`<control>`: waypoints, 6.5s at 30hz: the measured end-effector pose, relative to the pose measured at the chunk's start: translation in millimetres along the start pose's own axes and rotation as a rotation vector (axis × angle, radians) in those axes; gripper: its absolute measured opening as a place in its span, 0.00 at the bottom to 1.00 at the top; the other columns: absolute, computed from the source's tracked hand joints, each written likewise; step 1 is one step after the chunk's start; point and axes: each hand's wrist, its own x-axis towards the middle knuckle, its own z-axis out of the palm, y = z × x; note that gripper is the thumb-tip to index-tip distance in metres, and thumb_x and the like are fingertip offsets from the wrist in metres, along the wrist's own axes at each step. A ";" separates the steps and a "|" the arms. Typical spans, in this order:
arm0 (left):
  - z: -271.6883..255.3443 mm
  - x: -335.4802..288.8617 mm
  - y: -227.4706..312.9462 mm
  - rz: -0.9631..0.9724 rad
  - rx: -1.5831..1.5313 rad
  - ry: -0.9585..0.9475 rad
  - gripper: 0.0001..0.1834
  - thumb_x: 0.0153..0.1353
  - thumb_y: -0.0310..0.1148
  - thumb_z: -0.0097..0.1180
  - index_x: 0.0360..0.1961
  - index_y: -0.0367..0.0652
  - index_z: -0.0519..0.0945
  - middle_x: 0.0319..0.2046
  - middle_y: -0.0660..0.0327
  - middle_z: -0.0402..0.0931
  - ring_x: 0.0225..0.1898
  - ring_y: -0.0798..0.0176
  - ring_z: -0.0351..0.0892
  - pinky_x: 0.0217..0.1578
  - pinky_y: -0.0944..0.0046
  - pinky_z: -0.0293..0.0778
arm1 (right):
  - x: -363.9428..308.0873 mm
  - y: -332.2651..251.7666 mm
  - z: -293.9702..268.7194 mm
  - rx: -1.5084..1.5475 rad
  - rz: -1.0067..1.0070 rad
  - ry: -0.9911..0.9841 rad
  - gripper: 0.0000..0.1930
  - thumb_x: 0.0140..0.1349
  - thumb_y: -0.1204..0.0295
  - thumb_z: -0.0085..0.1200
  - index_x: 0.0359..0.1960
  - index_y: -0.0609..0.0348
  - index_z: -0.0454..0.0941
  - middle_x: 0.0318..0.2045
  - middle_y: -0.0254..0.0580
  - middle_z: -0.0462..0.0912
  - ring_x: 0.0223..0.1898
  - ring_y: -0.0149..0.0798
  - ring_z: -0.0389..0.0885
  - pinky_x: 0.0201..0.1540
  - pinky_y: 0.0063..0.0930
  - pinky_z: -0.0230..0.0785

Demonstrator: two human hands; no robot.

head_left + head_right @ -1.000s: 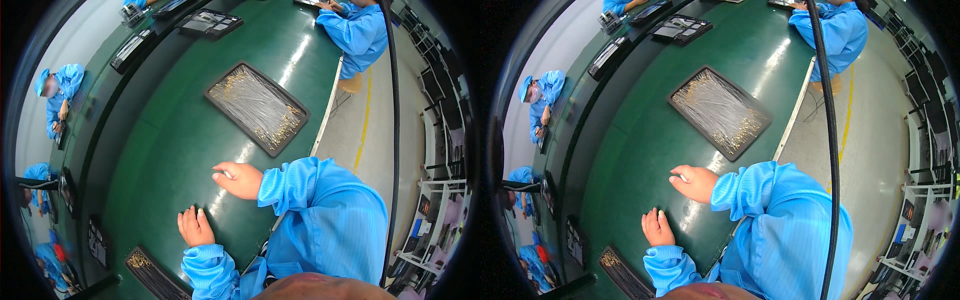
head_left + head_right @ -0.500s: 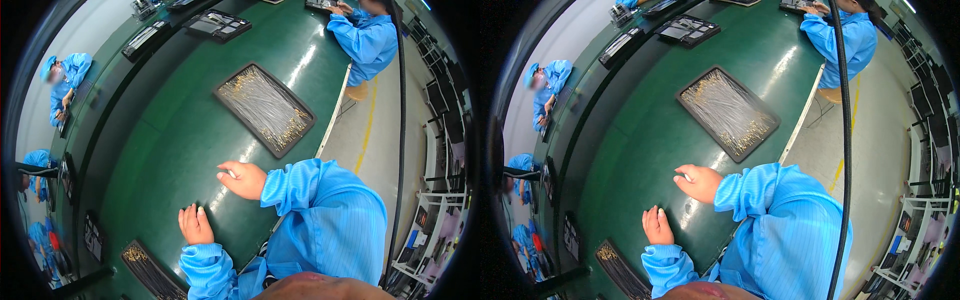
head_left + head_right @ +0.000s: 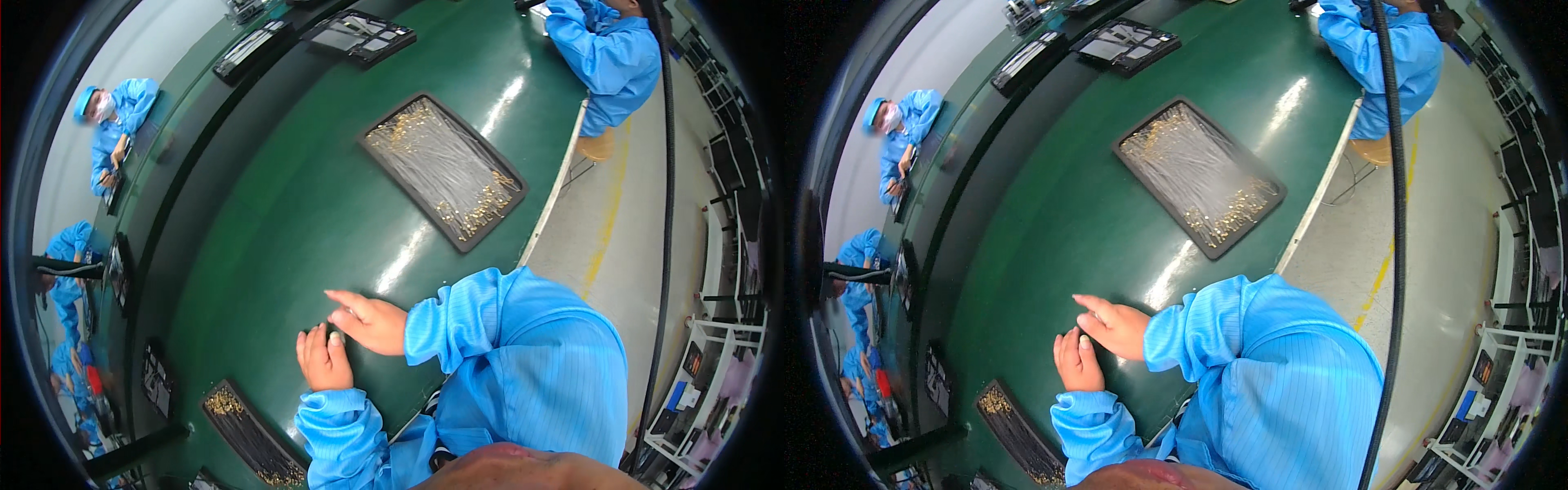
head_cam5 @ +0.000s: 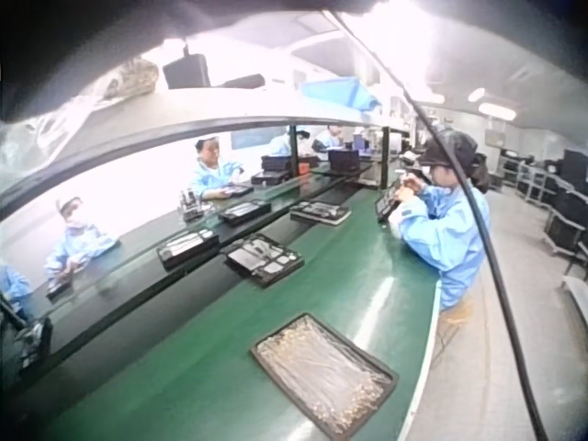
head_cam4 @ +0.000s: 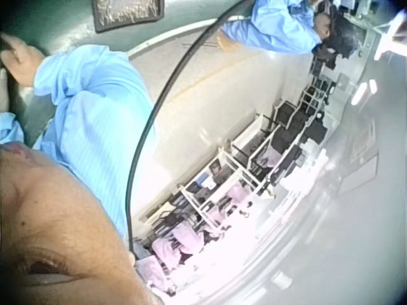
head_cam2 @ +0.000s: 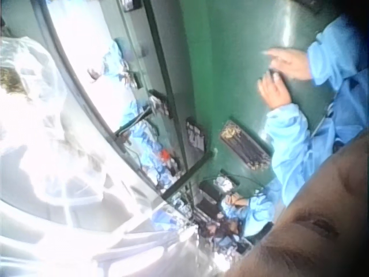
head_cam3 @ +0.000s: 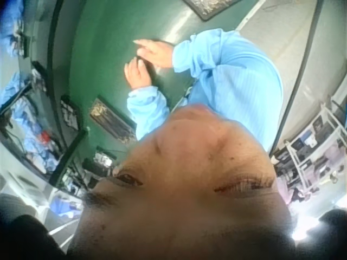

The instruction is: Assemble electronic components into a tablet or mobile device chassis on a factory conveyor line.

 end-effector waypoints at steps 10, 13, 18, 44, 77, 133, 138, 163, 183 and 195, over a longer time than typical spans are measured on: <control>3.7 1.4 11.2 0.026 0.126 -0.062 0.21 0.46 0.35 0.52 0.42 0.39 0.69 0.40 0.55 0.69 0.46 0.45 0.61 0.49 0.53 0.53 | 32.9 7.5 8.0 0.582 0.357 -0.010 0.25 0.57 0.60 0.37 0.52 0.65 0.53 0.43 0.50 0.67 0.36 0.34 0.69 0.38 0.25 0.64; 1.0 3.7 12.3 0.019 0.111 -0.055 0.17 0.47 0.34 0.51 0.39 0.40 0.71 0.38 0.55 0.70 0.44 0.47 0.63 0.49 0.53 0.54 | 34.6 5.6 7.4 0.633 0.406 -0.053 0.25 0.56 0.62 0.42 0.50 0.68 0.55 0.41 0.50 0.69 0.38 0.34 0.69 0.40 0.25 0.63; 0.1 6.6 8.9 0.043 0.022 -0.031 0.15 0.46 0.34 0.51 0.36 0.39 0.72 0.35 0.54 0.71 0.41 0.50 0.67 0.48 0.54 0.56 | 34.6 3.3 8.7 0.670 0.424 -0.019 0.23 0.57 0.65 0.41 0.50 0.65 0.53 0.42 0.51 0.67 0.42 0.37 0.67 0.44 0.28 0.63; -5.2 -0.1 12.5 0.036 -0.008 -0.032 0.17 0.47 0.37 0.51 0.39 0.42 0.72 0.33 0.56 0.71 0.39 0.51 0.67 0.48 0.54 0.56 | 25.4 3.4 8.8 0.643 0.474 -0.013 0.24 0.57 0.64 0.41 0.51 0.64 0.51 0.43 0.54 0.64 0.37 0.38 0.68 0.36 0.28 0.65; -19.4 1.2 -14.5 0.065 -0.082 -0.079 0.17 0.43 0.36 0.55 0.34 0.39 0.72 0.31 0.56 0.71 0.37 0.51 0.68 0.47 0.52 0.57 | 27.7 5.7 31.9 0.588 0.449 0.062 0.23 0.56 0.61 0.42 0.48 0.64 0.56 0.39 0.47 0.70 0.36 0.34 0.70 0.36 0.24 0.65; -209.6 -19.3 -29.2 0.252 0.052 1.242 0.25 0.53 0.34 0.39 0.53 0.42 0.54 0.51 0.52 0.57 0.53 0.55 0.54 0.53 0.52 0.46 | 16.5 -7.5 54.1 0.596 0.449 0.040 0.21 0.58 0.65 0.38 0.50 0.62 0.51 0.37 0.48 0.68 0.33 0.39 0.70 0.36 0.36 0.67; -190.7 6.2 -3.7 0.211 0.013 1.203 0.27 0.53 0.34 0.40 0.55 0.44 0.52 0.52 0.52 0.56 0.54 0.54 0.53 0.54 0.50 0.44 | 39.4 -2.8 41.8 0.655 0.500 0.031 0.22 0.57 0.65 0.39 0.51 0.61 0.50 0.37 0.48 0.67 0.34 0.40 0.69 0.37 0.36 0.66; -28.9 26.2 -45.1 -0.501 0.365 0.260 0.16 0.46 0.37 0.51 0.34 0.39 0.73 0.34 0.53 0.67 0.42 0.46 0.61 0.47 0.50 0.53 | 245.1 -0.4 -60.7 0.924 0.445 0.638 0.29 0.53 0.53 0.44 0.51 0.55 0.53 0.51 0.37 0.57 0.31 0.33 0.64 0.27 0.19 0.61; -29.6 40.0 -14.8 -1.024 -1.574 0.580 0.18 0.56 0.41 0.42 0.43 0.40 0.65 0.39 0.55 0.68 0.40 0.59 0.68 0.42 0.59 0.65 | 109.9 -28.6 28.6 0.958 0.808 0.017 0.16 0.52 0.51 0.42 0.25 0.49 0.64 0.16 0.33 0.67 0.15 0.31 0.66 0.12 0.23 0.56; -64.5 -37.4 -41.6 -0.777 -1.144 0.143 0.22 0.52 0.41 0.46 0.42 0.33 0.67 0.36 0.53 0.71 0.37 0.59 0.71 0.40 0.63 0.65 | -30.1 -8.9 28.6 -0.109 0.471 -1.487 0.24 0.56 0.55 0.37 0.42 0.65 0.67 0.35 0.44 0.73 0.38 0.35 0.70 0.42 0.26 0.61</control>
